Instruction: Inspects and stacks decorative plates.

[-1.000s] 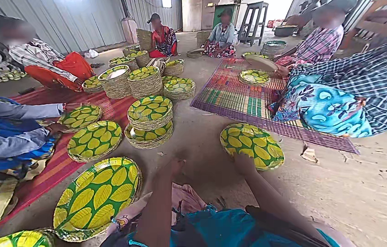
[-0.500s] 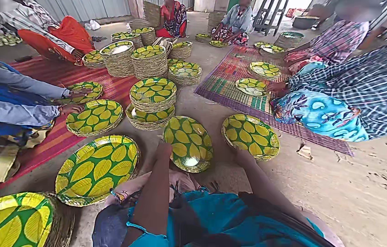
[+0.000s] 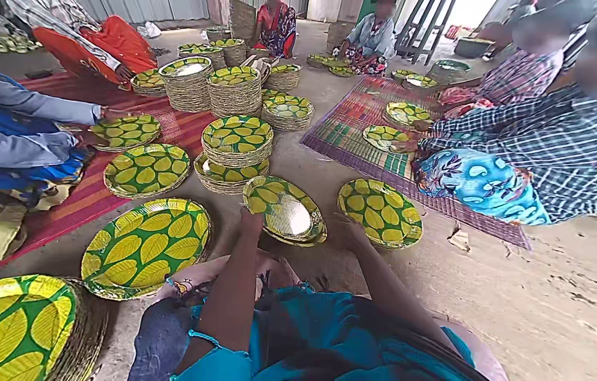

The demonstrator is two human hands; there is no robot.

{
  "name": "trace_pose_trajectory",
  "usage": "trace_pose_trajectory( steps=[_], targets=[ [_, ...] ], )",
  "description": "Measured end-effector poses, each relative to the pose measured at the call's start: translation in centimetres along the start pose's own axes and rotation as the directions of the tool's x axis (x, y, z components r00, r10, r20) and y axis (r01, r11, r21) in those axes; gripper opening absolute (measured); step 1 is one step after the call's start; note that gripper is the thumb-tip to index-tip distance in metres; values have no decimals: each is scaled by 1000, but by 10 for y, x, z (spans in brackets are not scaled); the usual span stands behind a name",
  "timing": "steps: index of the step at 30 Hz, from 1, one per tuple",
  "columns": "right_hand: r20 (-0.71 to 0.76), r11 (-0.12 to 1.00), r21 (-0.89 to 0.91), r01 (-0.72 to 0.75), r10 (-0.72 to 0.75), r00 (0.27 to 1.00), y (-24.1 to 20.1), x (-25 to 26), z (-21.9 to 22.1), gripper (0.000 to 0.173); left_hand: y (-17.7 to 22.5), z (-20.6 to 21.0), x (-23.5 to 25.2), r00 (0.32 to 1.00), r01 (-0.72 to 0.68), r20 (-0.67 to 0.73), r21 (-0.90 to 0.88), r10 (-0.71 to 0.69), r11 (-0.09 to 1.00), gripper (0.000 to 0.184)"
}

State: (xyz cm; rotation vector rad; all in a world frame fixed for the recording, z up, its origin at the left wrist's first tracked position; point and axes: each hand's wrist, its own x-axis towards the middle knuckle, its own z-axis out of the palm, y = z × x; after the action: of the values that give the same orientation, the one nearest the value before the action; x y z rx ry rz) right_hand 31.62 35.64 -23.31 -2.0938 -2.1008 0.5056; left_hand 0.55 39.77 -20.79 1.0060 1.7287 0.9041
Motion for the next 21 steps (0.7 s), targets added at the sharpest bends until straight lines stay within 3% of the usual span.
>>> trace_pose_trajectory(
  steps=[2, 5, 7, 8, 11, 13, 15, 16, 17, 18, 19, 20, 21],
  targets=[
    [-2, 954, -80, -289, 290, 957, 19, -7, -1, 65, 1, -4, -3, 999, -40, 29, -44, 42, 998, 69],
    [42, 871, -153, -467, 478, 877, 32, -7, 7, 94, 3, -2, 0, 994, -98, 40, -47, 100, 994, 72],
    [-2, 875, -208, -438, 447, 895, 18, -7, 5, 89, 4, 1, 1, 996, -74, 42, -31, 76, 997, 77],
    [-10, 892, -199, -406, 413, 911, 4, -7, 1, 78, 4, 3, 2, 998, -61, 33, -40, 62, 997, 80],
    [10, 977, -104, -186, 188, 982, -34, -7, -5, 44, -1, 6, 5, 999, -45, 18, -116, 47, 992, 83],
    [9, 985, 96, 145, -147, 989, -33, 4, 11, 31, -1, 3, 5, 999, -40, 27, -142, 45, 989, 88],
    [95, 838, 290, 462, -506, 857, -28, 13, 20, 28, -3, 4, 7, 999, -23, 26, -143, 27, 989, 96],
    [89, 774, 323, 546, -599, 796, -24, 16, 22, 29, -5, 4, 9, 1000, -2, 15, -113, 3, 994, 98],
    [52, 779, 300, 551, -590, 806, -19, 15, 23, 31, -5, 3, 8, 1000, 18, -2, -64, -18, 998, 96],
    [35, 868, 216, 447, -464, 885, -14, 11, 19, 35, -4, 1, 7, 999, 31, -19, 10, -31, 999, 91],
    [38, 963, 96, 253, -258, 965, -10, 5, 13, 47, -3, 0, 5, 999, 38, -28, 73, -37, 997, 85],
    [53, 1000, -4, 27, -26, 998, -7, -2, 7, 64, 0, -1, 5, 999, 43, -31, 109, -40, 993, 81],
    [67, 980, -77, -181, 187, 980, -2, -7, 5, 76, 2, -2, 4, 999, 46, -33, 132, -42, 990, 77]
  ],
)
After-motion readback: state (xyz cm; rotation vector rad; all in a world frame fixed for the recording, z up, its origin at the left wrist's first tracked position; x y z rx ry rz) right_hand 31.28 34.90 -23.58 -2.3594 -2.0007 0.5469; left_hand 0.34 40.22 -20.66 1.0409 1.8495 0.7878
